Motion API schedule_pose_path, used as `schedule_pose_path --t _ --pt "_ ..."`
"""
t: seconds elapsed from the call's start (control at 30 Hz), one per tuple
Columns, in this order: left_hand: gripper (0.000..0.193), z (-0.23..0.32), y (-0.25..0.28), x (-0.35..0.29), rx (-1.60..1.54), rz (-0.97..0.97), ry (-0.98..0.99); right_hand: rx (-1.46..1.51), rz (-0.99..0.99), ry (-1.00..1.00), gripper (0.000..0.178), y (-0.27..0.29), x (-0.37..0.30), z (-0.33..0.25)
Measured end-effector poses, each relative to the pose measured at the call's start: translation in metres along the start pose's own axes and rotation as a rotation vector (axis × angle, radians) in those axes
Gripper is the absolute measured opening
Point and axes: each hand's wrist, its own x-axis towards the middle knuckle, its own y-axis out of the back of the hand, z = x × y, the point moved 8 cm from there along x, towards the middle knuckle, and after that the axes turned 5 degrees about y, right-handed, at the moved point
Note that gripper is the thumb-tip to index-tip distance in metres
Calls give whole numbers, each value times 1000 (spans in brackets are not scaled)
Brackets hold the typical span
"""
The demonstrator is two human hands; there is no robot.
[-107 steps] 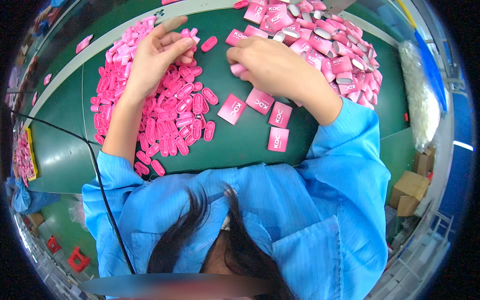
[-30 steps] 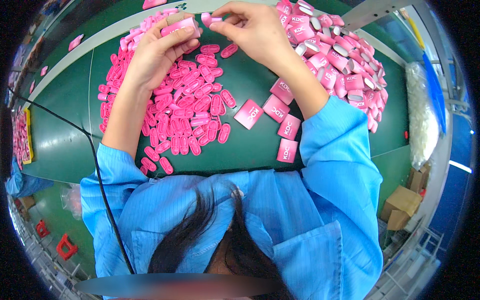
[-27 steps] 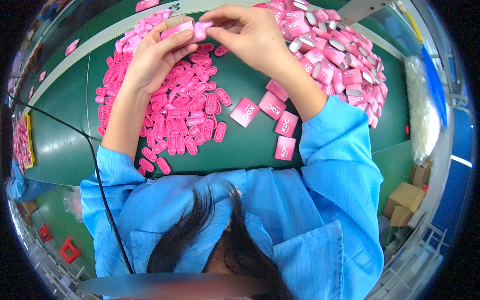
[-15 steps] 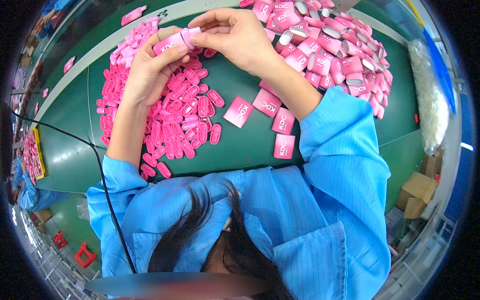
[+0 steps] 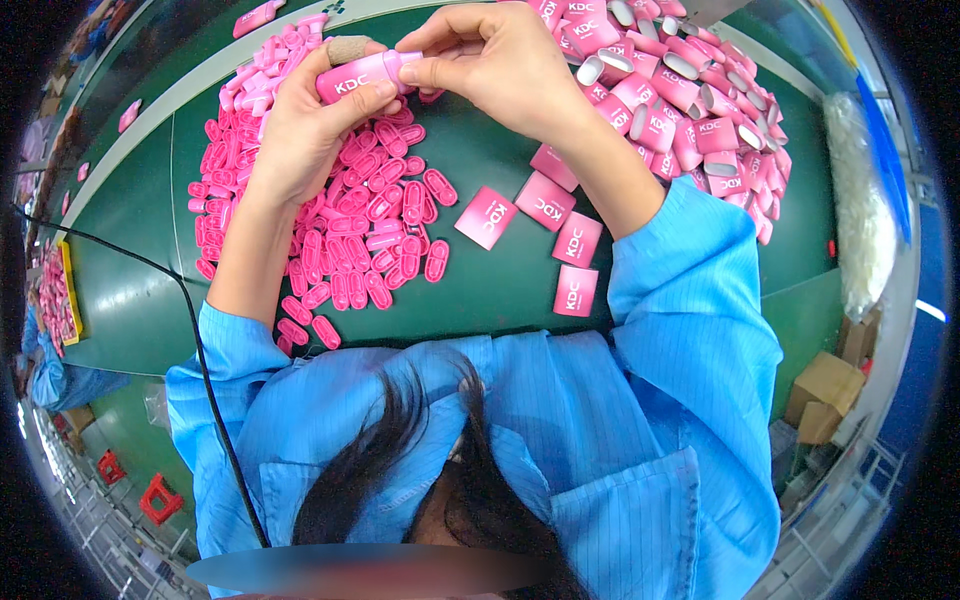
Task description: The person assembles small electronic components by inserting a pink plastic piece into a larger pink plastic housing labeled 'KDC' by hand.
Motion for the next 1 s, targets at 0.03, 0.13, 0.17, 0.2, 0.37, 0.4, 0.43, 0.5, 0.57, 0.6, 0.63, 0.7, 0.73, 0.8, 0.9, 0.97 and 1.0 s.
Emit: schedule_pose_path --t 0.03,0.13,0.17,0.2,0.37,0.4,0.43,0.5,0.57,0.6,0.63,0.7,0.73,0.8,0.9,0.97,1.0 --pt "27 2 -1 -1 32 0 -14 -19 -2 -1 18 0 0 -1" --pt "25 6 -5 -2 74 7 -39 -27 12 25 17 1 -2 -2" --pt "25 6 -6 -1 76 7 -41 -16 29 49 17 3 -2 -3" --pt "25 7 -6 -3 87 24 -56 -18 26 49 17 3 -2 -3" --pt "24 5 -5 -5 140 76 -103 -79 28 46 14 0 -4 -5" --pt "24 6 -5 -4 114 69 -100 -79 28 44 14 0 -4 -4" --pt "23 6 -5 -3 88 63 -97 -65 35 59 14 1 -4 -4" --pt "24 6 -5 -3 119 44 -90 -51 37 73 14 2 -4 -4" --pt "24 7 -5 -4 150 29 -84 -62 6 79 16 -1 -5 -5" --pt "24 12 -6 -4 284 20 -121 -63 8 79 16 -1 -6 -3" --pt "24 16 -8 -5 418 12 -159 -98 8 107 17 -2 -8 -1" --pt "24 13 -8 -7 251 24 -119 -131 -2 146 19 -6 -7 -6" --pt "24 9 -6 -7 83 36 -79 -33 59 173 19 -4 -8 -13" --pt "25 10 -6 -4 -74 24 -88 67 114 202 20 1 -7 -18" --pt "26 0 -2 -4 5 32 -51 -143 47 126 21 4 -4 -11" --pt "25 -3 -3 -5 61 -3 -28 -344 -99 111 20 -3 -8 -12" --pt "25 -5 -6 -4 119 -45 -7 -343 -101 109 20 0 -7 -15"
